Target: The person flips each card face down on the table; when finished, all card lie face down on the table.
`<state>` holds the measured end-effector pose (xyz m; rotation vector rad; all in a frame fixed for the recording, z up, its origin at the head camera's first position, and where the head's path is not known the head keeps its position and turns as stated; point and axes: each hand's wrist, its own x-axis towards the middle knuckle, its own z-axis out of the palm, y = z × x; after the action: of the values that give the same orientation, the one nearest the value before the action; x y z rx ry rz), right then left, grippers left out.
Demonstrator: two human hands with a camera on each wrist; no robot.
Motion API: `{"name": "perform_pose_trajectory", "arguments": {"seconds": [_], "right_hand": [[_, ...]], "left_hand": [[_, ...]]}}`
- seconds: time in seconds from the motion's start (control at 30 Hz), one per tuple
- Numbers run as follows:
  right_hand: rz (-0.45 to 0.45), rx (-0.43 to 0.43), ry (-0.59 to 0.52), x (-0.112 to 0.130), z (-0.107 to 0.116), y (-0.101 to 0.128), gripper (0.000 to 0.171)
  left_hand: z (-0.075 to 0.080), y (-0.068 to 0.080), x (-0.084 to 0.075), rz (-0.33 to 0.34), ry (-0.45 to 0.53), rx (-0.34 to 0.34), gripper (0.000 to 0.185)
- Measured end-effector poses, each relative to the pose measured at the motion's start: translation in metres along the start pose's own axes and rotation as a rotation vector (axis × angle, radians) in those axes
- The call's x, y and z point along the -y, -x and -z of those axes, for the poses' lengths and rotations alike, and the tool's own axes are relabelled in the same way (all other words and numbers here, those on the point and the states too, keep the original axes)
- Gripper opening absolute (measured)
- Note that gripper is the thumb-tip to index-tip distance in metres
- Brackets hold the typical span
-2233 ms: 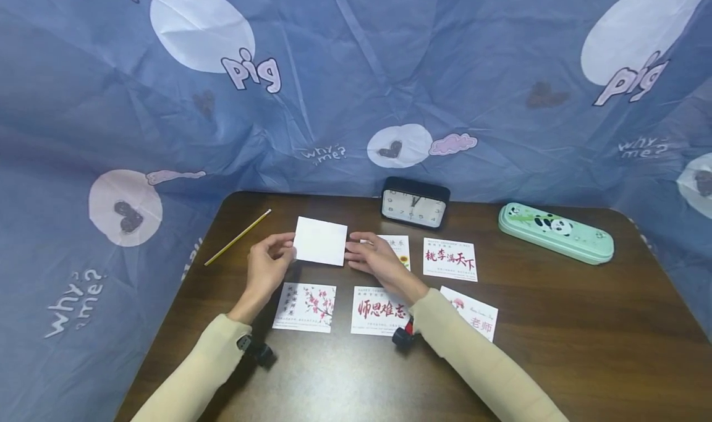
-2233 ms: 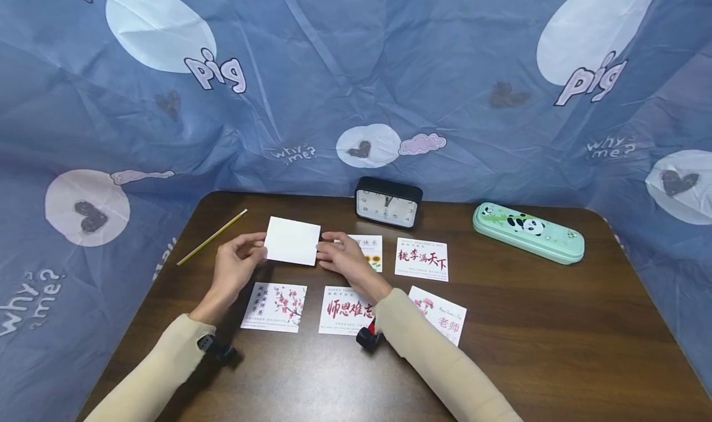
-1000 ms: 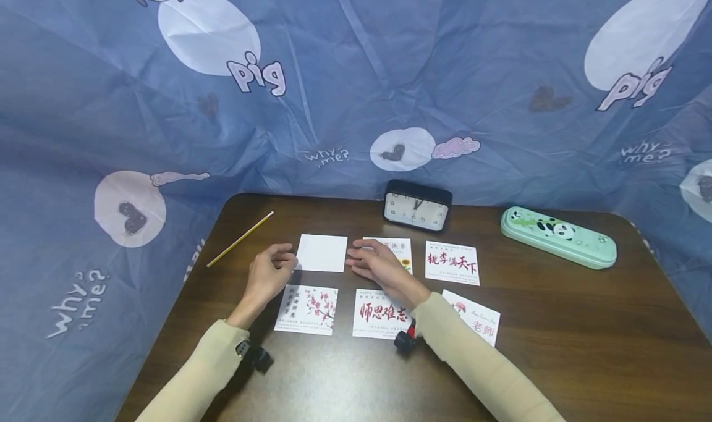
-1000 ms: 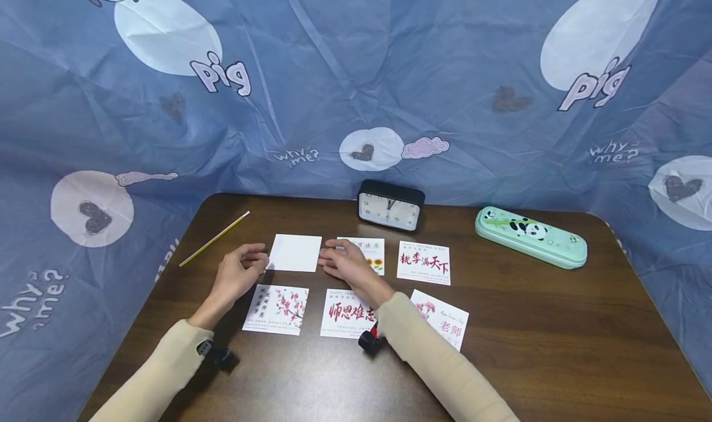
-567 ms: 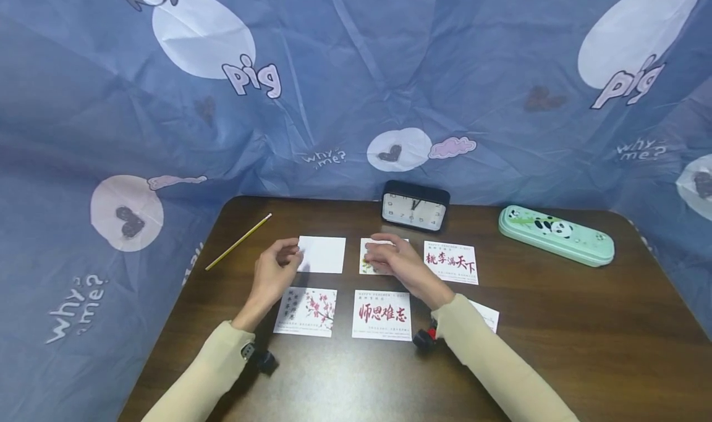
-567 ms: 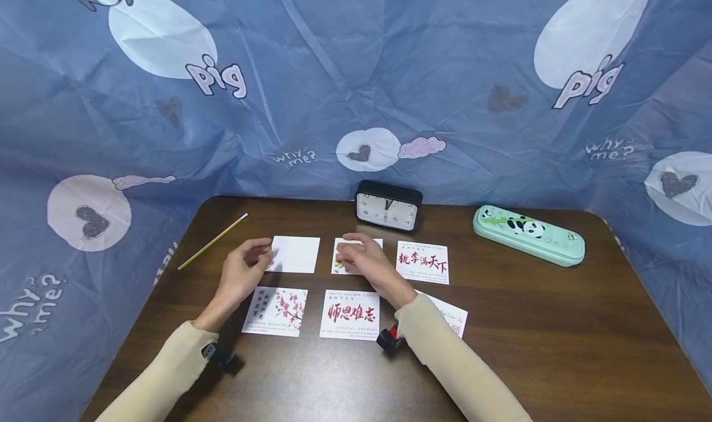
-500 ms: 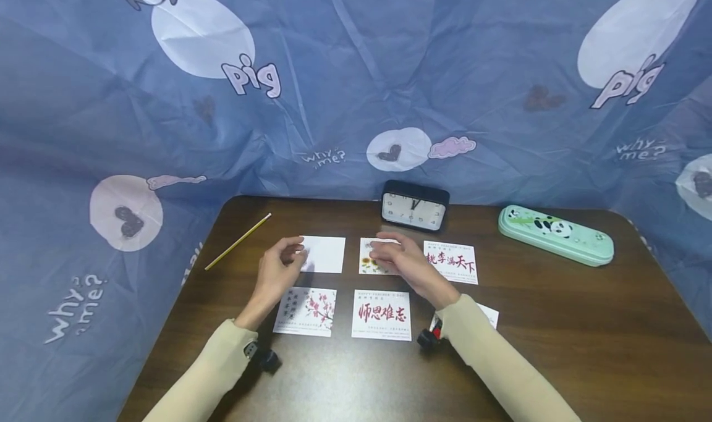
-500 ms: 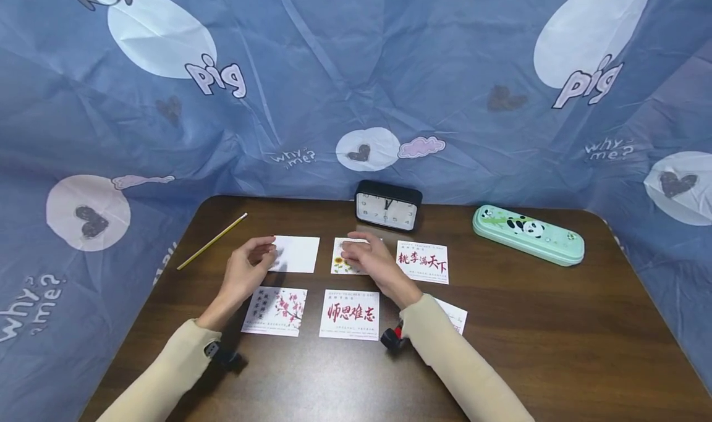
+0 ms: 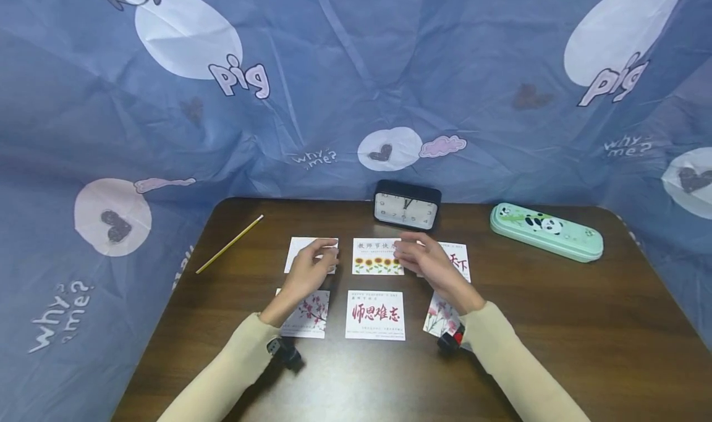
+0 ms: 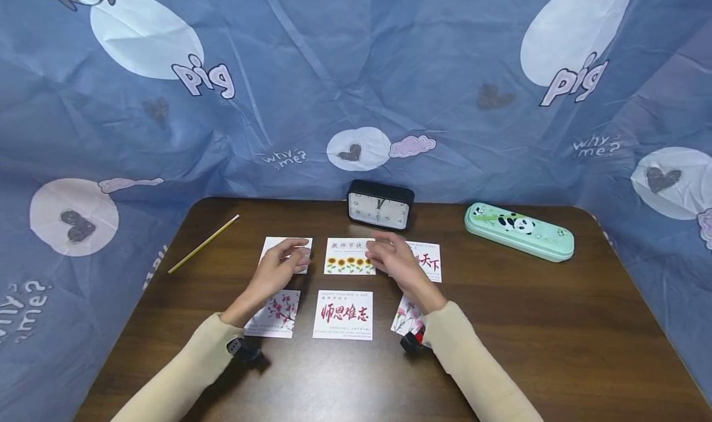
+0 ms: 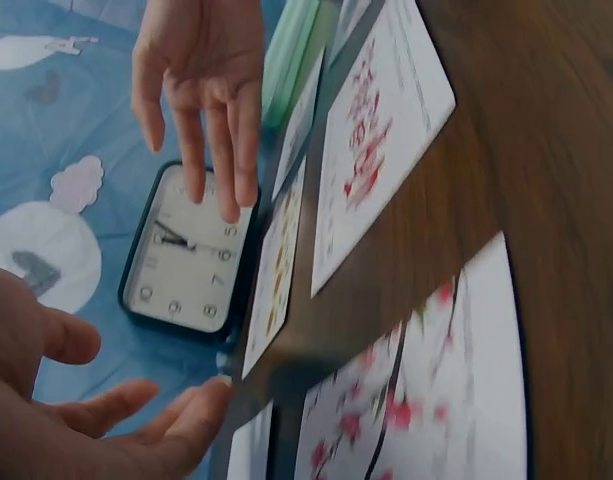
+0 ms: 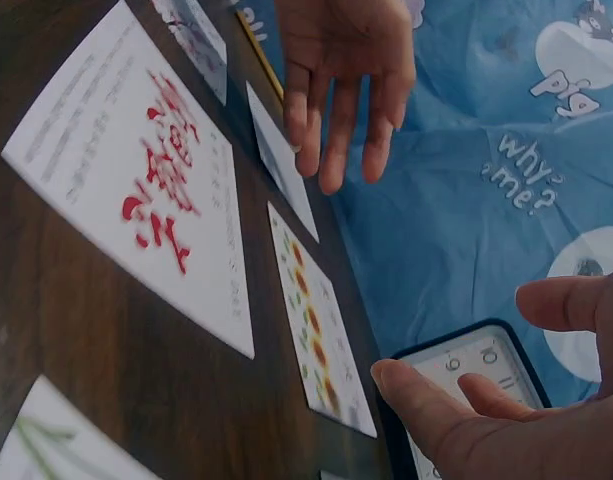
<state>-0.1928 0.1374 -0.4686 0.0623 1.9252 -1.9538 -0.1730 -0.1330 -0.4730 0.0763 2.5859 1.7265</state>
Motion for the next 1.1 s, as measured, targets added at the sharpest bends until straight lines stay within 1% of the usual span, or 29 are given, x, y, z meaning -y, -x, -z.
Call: {"name": "perform_pose_trajectory", "arguments": {"seconds": [0.1,0.23,0.4,0.53,0.67,0.83,1.1], "right_hand": [[-0.024,-0.024,0.006,-0.002,0.004,0.001,0.058],[-0.046,-0.039,0.012,-0.004,0.008,0.003,0.056],[-0.070,-0.051,0.017,-0.006,0.010,0.006,0.055],[-0.073,-0.055,0.025,-0.008,0.009,0.008,0.054],[-0.080,-0.052,0.030,-0.010,0.007,0.009,0.054],[-0.077,-0.047,-0.001,-0.011,0.006,0.012,0.052],[-0.097,-0.067,-0.073,-0.014,0.008,0.012,0.051]], "left_hand": [[-0.007,0.000,-0.002,0.025,0.057,0.031,0.039],[-0.015,0.001,-0.004,0.065,0.080,0.044,0.041],[-0.023,0.001,-0.003,0.095,0.110,0.042,0.042],[-0.028,0.002,-0.003,0.105,0.113,0.032,0.042],[-0.031,0.003,-0.005,0.107,0.111,0.031,0.041],[-0.034,0.005,-0.007,0.111,0.118,0.027,0.041],[-0.034,0.005,-0.010,0.156,0.165,0.050,0.043]]}}
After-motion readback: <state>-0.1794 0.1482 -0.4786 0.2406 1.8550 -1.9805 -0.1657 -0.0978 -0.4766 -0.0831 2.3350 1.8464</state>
